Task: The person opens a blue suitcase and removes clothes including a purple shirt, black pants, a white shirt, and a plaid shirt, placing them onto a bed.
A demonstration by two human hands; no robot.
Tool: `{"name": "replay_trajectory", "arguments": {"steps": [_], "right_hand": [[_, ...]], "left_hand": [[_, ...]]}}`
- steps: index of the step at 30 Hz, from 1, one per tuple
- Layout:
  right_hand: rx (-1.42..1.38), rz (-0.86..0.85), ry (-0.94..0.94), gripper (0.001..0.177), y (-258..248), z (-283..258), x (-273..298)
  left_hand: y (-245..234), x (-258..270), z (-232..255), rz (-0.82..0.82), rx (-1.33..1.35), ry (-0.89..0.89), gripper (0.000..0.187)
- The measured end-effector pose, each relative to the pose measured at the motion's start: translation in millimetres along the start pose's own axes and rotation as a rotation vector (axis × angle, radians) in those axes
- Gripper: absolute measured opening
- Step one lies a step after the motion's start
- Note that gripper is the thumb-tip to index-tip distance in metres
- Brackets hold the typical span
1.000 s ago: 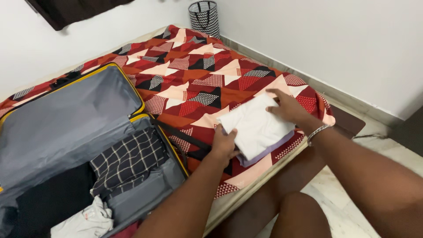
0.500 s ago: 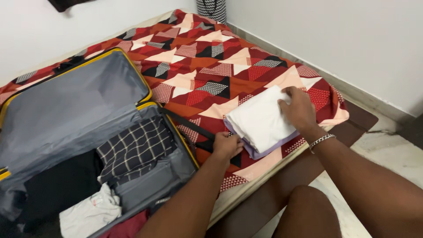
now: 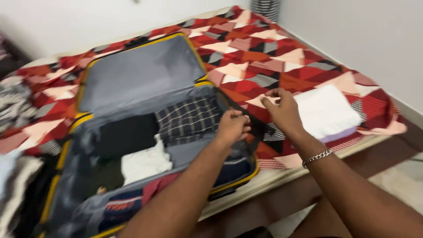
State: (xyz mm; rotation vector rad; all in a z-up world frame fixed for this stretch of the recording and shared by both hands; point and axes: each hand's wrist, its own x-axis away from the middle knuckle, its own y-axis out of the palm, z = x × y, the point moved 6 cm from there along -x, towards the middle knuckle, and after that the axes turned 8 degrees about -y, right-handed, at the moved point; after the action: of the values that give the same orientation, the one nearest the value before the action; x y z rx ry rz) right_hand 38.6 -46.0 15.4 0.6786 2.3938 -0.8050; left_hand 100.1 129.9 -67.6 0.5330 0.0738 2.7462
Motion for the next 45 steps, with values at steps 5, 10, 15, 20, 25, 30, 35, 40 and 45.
{"name": "replay_trajectory", "arguments": {"steps": [5,10,15,20,25,30,35,40,45], "right_hand": [[-0.341,-0.229,0.101,0.028,92.7,-55.2,23.5],[-0.510,-0.426,0.163,0.027,176.3,-103.5,54.3],[-0.429,-0.719,0.489,0.036,263.3,-114.1,85.0],[-0.322,-0.839,0.655,0.046,332.7,-98.9,119.7],[-0.217,-0.838,0.536,0.081,385.5,-61.5,141.1],[0.037,-0.837,0.497,0.133,412.0,-56.5,146.9],[0.049,-0.843,0.583,0.122,420.9,-69.6,152.2],[-0.024,-0.907,0.673,0.058,423.7,-67.5,151.8],[-0.122,-0.865,0.694,0.058,409.6,-84.3,147.3]], "left_hand": [[-142.1,14.9,-7.2,0.211,-0.026,0.097,0.042],[-298.8,55.2,-33.5,0.196,0.020,0.186,0.021],[-403.9,100.4,-74.3,0.521,-0.037,-0.195,0.019],[-447.0,111.7,-101.5,0.501,-0.015,-0.213,0.035],[-443.0,123.2,-112.0,0.403,0.029,-0.254,0.079],[-438.7,120.5,-121.5,0.389,-0.071,-0.173,0.077],[-433.1,129.8,-111.6,0.478,-0.199,-0.139,0.063],[-434.7,130.8,-108.2,0.512,-0.244,-0.150,0.054],[-437.4,108.3,-115.8,0.377,-0.129,-0.108,0.038]]}}
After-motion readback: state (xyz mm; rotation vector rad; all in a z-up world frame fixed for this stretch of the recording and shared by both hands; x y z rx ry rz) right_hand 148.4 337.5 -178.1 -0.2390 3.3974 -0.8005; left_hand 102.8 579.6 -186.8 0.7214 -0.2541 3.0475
